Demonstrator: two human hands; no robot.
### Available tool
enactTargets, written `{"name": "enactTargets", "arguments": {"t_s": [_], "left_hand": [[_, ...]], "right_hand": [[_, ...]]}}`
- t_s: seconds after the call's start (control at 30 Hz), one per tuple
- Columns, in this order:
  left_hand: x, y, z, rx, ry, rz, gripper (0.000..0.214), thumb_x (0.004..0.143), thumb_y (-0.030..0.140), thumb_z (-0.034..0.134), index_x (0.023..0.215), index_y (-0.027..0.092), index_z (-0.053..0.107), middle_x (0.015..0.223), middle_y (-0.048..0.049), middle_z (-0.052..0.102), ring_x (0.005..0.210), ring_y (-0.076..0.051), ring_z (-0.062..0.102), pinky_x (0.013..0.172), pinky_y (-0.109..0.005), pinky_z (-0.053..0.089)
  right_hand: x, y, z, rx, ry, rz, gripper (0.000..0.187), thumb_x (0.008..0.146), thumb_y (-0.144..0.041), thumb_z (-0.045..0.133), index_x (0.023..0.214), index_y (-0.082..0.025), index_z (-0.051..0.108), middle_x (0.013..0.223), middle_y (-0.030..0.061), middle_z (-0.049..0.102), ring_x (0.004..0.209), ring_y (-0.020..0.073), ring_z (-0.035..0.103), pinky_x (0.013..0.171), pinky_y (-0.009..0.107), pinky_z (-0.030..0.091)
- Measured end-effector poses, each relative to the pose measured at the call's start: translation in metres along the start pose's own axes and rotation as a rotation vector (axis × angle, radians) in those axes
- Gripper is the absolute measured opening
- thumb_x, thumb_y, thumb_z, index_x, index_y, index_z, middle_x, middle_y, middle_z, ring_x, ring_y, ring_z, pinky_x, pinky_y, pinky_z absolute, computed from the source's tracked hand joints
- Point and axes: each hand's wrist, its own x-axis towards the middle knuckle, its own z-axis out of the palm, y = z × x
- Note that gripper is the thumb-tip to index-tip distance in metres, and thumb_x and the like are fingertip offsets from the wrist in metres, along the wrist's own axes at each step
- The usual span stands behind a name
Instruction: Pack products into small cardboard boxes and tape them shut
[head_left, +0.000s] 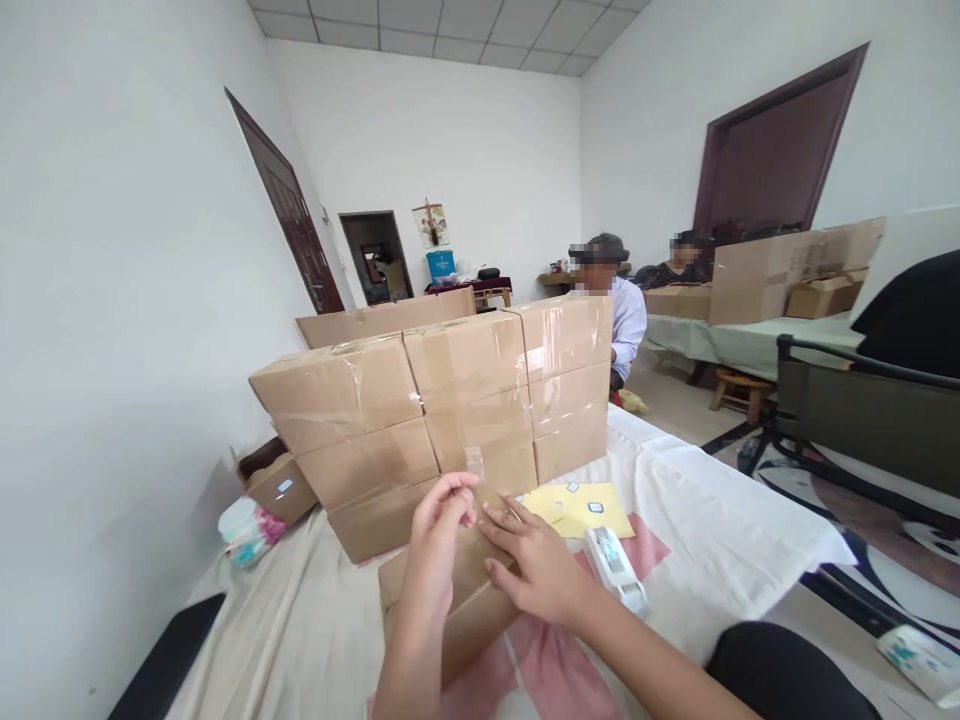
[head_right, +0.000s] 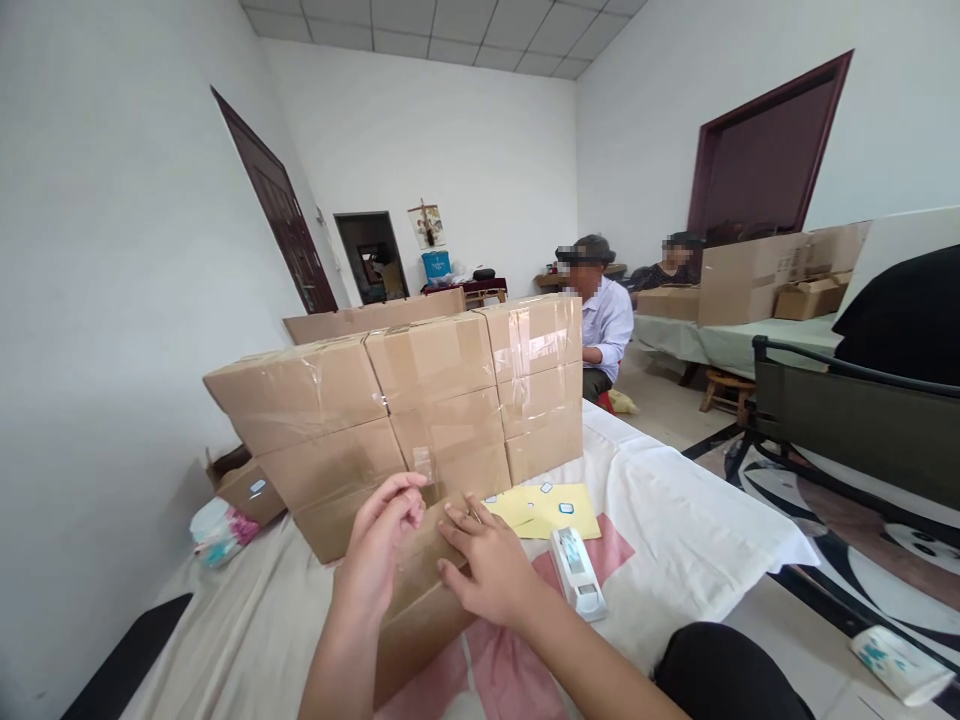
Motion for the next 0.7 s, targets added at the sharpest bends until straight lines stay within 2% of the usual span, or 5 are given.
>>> {"name": "enactTargets", "arguments": {"t_s": [0.17, 0.3, 0.4, 0.53, 0.7], "left_hand": [[-0.024, 0.001, -0.028, 0.054, 0.109, -0.011, 0.032, 0.075, 0.044, 0.076, 0.094, 0.019, 0.072, 0.067, 0.0021, 0.054, 0.068, -0.013, 0.05, 0.069, -0.025, 0.042], [-0.05, -0.004, -0.061, -0.015, 0.187, -0.169, 0.04, 0.069, 0.046, 0.083, 0.092, 0.016, 0.069, 0.063, 0.004, 0.048, 0.062, -0.011, 0.046, 0.059, -0.023, 0.04], [-0.067, 0.003, -0.077, -0.147, 0.221, -0.305, 0.037, 0.07, 0.037, 0.083, 0.095, 0.015, 0.066, 0.067, 0.0059, 0.043, 0.058, -0.008, 0.042, 0.051, -0.019, 0.038], [-0.084, 0.019, -0.08, -0.294, 0.194, -0.525, 0.024, 0.08, 0.019, 0.071, 0.102, 0.011, 0.065, 0.072, 0.0064, 0.039, 0.053, -0.004, 0.038, 0.042, -0.014, 0.032], [-0.092, 0.02, -0.079, -0.362, 0.096, -0.69, 0.021, 0.092, 0.017, 0.06, 0.11, 0.007, 0.063, 0.068, 0.0079, 0.032, 0.048, -0.002, 0.033, 0.038, -0.011, 0.029]], "right_hand": [[-0.004, 0.001, 0.004, 0.004, 0.028, 0.018, 0.053, 0.096, -0.038, 0.056, 0.146, -0.02, 0.06, 0.156, 0.0062, 0.05, 0.152, 0.0381, 0.032, 0.12, 0.056, 0.038], [-0.005, 0.003, 0.011, 0.01, 0.057, 0.011, 0.053, 0.097, -0.038, 0.055, 0.145, -0.017, 0.061, 0.156, 0.0068, 0.05, 0.152, 0.0383, 0.031, 0.122, 0.054, 0.036], [-0.005, 0.004, 0.013, 0.016, 0.064, 0.013, 0.053, 0.098, -0.039, 0.054, 0.144, -0.015, 0.061, 0.155, 0.0082, 0.051, 0.153, 0.0374, 0.03, 0.122, 0.053, 0.037], [-0.004, 0.003, 0.012, 0.014, 0.058, 0.018, 0.052, 0.098, -0.039, 0.053, 0.144, -0.015, 0.061, 0.156, 0.0083, 0.051, 0.153, 0.0355, 0.031, 0.122, 0.052, 0.037], [-0.004, 0.001, 0.01, 0.002, 0.044, 0.014, 0.053, 0.099, -0.039, 0.05, 0.144, -0.013, 0.061, 0.156, 0.0088, 0.051, 0.152, 0.0377, 0.03, 0.121, 0.051, 0.037]]}}
